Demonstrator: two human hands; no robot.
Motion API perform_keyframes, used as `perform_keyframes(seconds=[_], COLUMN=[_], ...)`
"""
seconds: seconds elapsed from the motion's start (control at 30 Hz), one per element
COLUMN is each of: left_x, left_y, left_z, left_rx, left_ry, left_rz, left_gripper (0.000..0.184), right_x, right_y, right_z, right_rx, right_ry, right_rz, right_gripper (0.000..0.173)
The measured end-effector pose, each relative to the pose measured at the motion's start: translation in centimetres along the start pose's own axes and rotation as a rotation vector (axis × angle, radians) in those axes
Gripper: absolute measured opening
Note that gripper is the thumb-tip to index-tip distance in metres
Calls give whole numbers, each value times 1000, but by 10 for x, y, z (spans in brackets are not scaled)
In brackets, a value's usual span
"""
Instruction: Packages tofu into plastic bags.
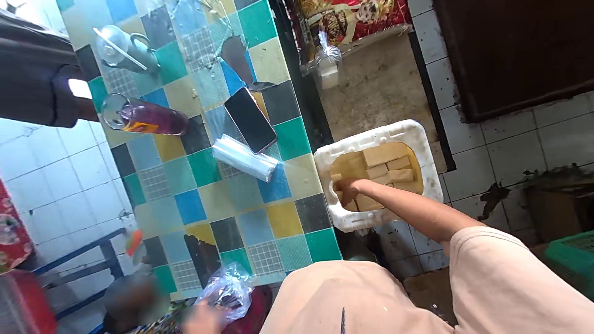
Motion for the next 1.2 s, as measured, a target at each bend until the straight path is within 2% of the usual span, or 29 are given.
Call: perform_keyframes(seconds=[0.13,0.37,0.53,0.67,0.93,1.03,1.1,1.2], left_x=[1,1,-3,-1,2,3,3,5], left_y=[-1,-9,-12,-16,-20,-21,-22,-18], left_z=[3,7,9,6,4,1,0,0], left_rx=[18,37,15,26,-33,-29,-2,87], left_ry=[-22,-40,-73,-87,-119,-100,-95,-64], left_rz=[-17,-37,-48,-51,-73,-63,-40,-18], left_gripper=[32,33,32,32,35,32,24,21], right_x=[-1,6,9,5,-12,-10,-13,-16], right_y=[28,9,-6,-18,-35,-55,-47,-20], right_z=[-6,10,35,51,49,65,56,29], right_rx=[62,-30,-42,-76,-51,-92,-74,48], right_ry=[-92,-107,-307,-275,-194,-191,-222,-252], right_rz=[-8,70,144,81,-8,-9,0,-8], right_gripper=[39,41,38,45,58,55,51,47])
Point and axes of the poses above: each hand's wrist, its own y-axis towards the middle knuckle, its own x-axis out of the back of the hand, z = x × y, the point moved 3 cm from there along y, towards the middle knuckle, and after that the axes turned 7 degrees about x, right-handed, at the moved point
